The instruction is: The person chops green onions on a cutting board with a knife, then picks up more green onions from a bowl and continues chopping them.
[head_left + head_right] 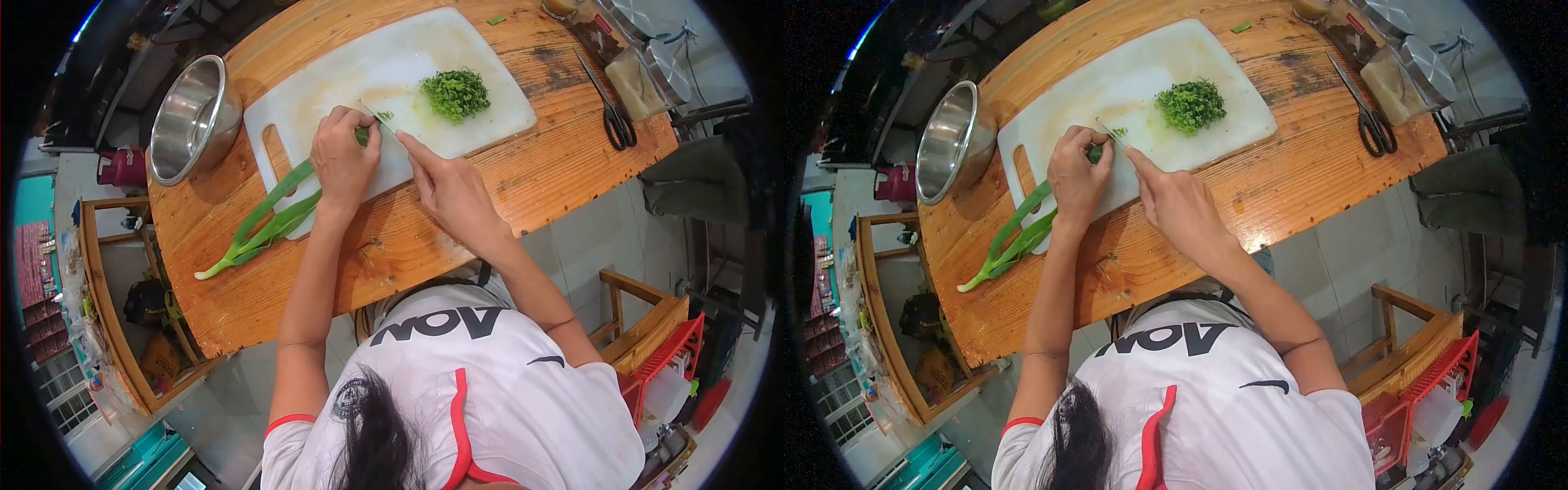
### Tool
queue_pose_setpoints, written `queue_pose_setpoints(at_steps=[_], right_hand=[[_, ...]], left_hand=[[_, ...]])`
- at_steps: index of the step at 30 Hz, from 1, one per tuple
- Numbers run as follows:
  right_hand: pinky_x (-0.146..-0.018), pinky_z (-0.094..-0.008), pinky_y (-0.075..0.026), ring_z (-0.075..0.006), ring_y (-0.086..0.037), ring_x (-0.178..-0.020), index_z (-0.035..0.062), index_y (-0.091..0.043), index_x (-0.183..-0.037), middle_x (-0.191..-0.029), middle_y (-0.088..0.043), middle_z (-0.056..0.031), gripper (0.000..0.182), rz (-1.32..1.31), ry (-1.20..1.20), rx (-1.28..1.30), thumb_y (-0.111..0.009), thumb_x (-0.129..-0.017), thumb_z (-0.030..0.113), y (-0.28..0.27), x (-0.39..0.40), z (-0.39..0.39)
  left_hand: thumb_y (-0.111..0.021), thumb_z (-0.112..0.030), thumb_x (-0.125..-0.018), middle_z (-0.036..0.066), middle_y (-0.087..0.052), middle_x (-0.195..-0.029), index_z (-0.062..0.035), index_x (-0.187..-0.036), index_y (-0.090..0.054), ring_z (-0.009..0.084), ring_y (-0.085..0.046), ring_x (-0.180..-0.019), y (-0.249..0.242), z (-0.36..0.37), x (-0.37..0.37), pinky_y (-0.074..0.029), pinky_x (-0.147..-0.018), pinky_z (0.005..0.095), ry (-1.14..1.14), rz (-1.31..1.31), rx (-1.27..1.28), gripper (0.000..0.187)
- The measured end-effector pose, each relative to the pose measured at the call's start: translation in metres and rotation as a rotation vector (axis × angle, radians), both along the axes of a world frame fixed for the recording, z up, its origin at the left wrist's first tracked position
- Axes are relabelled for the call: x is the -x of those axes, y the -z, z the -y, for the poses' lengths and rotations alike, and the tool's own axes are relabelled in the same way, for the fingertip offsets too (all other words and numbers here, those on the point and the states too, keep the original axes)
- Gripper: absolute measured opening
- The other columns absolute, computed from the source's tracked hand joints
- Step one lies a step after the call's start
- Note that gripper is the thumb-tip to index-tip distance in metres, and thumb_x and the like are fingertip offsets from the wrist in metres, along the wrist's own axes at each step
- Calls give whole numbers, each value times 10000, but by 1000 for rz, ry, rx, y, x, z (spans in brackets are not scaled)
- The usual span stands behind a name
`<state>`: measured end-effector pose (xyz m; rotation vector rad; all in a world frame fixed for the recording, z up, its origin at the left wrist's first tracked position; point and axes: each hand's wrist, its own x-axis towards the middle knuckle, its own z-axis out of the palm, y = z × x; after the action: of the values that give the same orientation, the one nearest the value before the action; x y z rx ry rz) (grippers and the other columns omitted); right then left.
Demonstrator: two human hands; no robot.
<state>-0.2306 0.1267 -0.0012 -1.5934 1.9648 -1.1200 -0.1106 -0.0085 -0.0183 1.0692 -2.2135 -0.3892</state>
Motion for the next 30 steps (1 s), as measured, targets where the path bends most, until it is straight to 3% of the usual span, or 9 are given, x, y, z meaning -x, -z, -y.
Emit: queue_pose_setpoints(at_steps=[5,8,20,30], right_hand=[[-588,-457,-493,-381,-630,-585,49,-623,-1346,-662,-605,-245,367,177,25,-183,-570,-985,91,-21,13,-30],[-578,-438,-487,-358,-620,-561,51,-624,-1349,-644,-592,-236,368,178,45,-152,-571,-988,93,-22,16,-37],[-623,-503,-506,-437,-623,-626,29,-604,-1352,-680,-615,-262,378,-15,-21,13,-571,-982,100,1,1,3],[-621,-488,-499,-419,-631,-631,36,-601,-1367,-701,-628,-244,396,145,-14,-220,-553,-974,53,-33,17,-41]], left_hand=[[-751,-114,-833,92,-693,-879,-36,-838,-730,273,-668,-801,-1,3,-3,-506,-721,378,-9,1,-15,81],[-753,-115,-830,95,-689,-873,-33,-837,-730,273,-666,-806,2,1,-2,-505,-722,379,-1,-4,-15,85],[-745,-111,-820,91,-663,-865,-36,-844,-717,280,-640,-827,2,1,-1,-498,-739,391,4,23,24,83],[-736,-96,-821,104,-654,-860,-21,-827,-707,296,-634,-850,3,0,-1,-495,-757,403,15,6,44,80]])
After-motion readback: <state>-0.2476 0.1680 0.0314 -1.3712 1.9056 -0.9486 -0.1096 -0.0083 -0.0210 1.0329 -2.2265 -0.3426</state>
